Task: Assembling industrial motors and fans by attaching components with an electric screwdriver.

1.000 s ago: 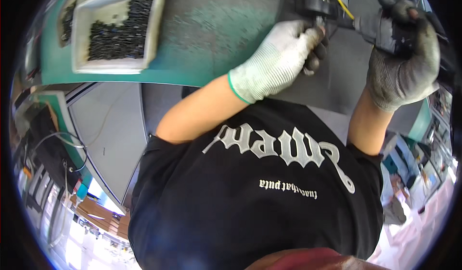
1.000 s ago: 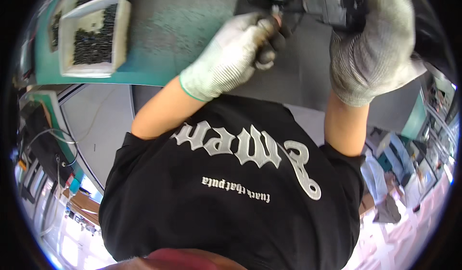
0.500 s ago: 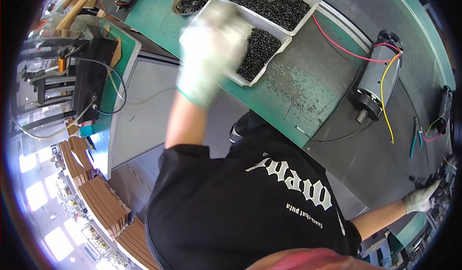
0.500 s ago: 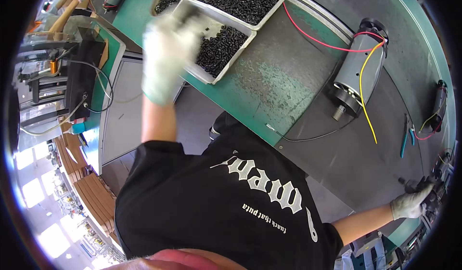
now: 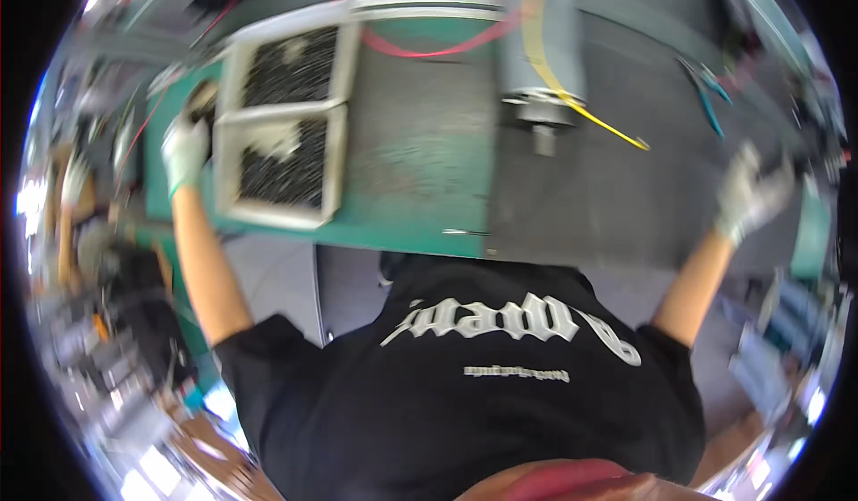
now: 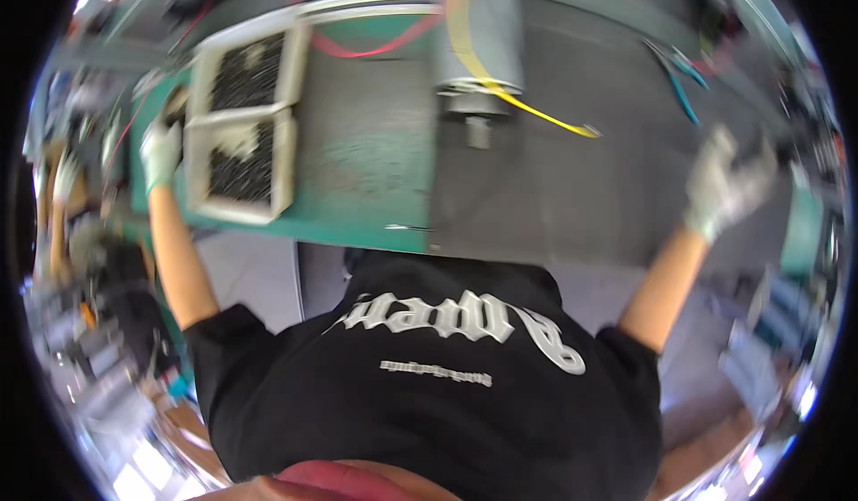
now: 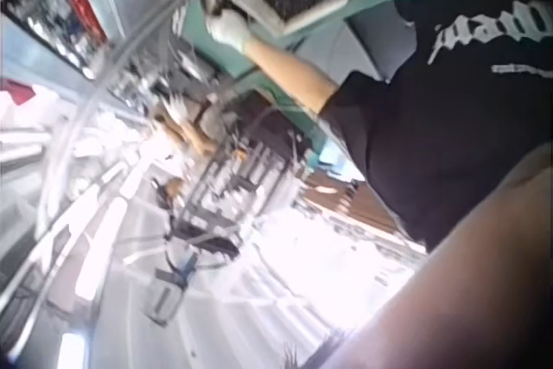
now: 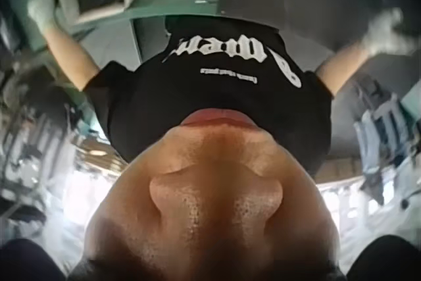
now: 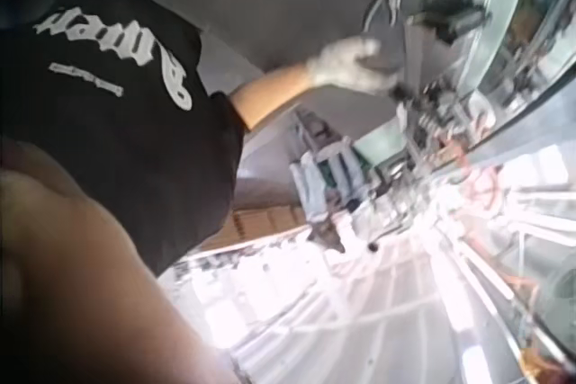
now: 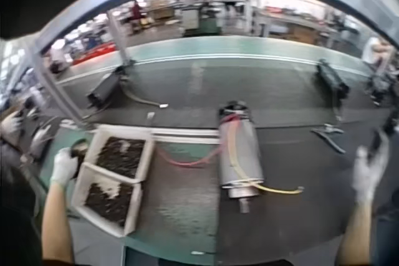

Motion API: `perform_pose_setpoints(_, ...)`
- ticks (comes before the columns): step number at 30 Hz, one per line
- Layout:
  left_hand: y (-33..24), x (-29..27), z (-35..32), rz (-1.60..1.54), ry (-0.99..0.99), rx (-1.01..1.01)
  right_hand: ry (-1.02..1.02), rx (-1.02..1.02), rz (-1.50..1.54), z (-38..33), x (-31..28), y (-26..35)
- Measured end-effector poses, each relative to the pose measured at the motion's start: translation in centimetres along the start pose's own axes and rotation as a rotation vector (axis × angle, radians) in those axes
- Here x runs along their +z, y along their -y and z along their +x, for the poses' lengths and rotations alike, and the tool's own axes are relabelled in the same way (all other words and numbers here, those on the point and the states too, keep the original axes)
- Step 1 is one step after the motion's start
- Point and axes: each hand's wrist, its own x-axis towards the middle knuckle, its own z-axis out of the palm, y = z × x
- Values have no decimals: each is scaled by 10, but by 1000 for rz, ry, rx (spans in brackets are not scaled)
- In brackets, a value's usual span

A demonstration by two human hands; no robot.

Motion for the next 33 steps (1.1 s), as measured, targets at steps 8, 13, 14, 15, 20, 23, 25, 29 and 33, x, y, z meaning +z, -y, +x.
perform_pose_setpoints(8, 12, 2, 5, -51, -67, 135, 646, -97, 58, 6, 56, -44)
perform_pose_setpoints(13, 7, -6, -3, -259, -138, 92, 629, -163, -91, 1, 73, -79)
perform_pose_setpoints(14, 21, 0, -6, -277, -168, 73, 589, -175, -102, 3, 71, -70)
perform_pose_setpoints(15, 9, -5, -6, -342, -138, 60, 567, -251, -93, 5, 73, -88)
perform_pose_setpoints(20, 10, -15, -14, -963, 89, -277, 592, -220, 51, 9, 87, -102)
perform_pose_setpoints(23, 25, -12, -16, -1135, 82, -262, 599, -230, 90, 5, 93, -97)
perform_pose_setpoints(25, 32, -10, -20, -1244, 68, -236, 585, -225, 92, 2, 94, -97)
perform_pose_setpoints(29, 31, -15, -33, -1476, 82, -209, 606, -265, 142, 6, 96, -102)
perform_pose_setpoints(33, -1, -35, -55, -1582, 53, -86, 615, -241, 201, 3, 104, -127)
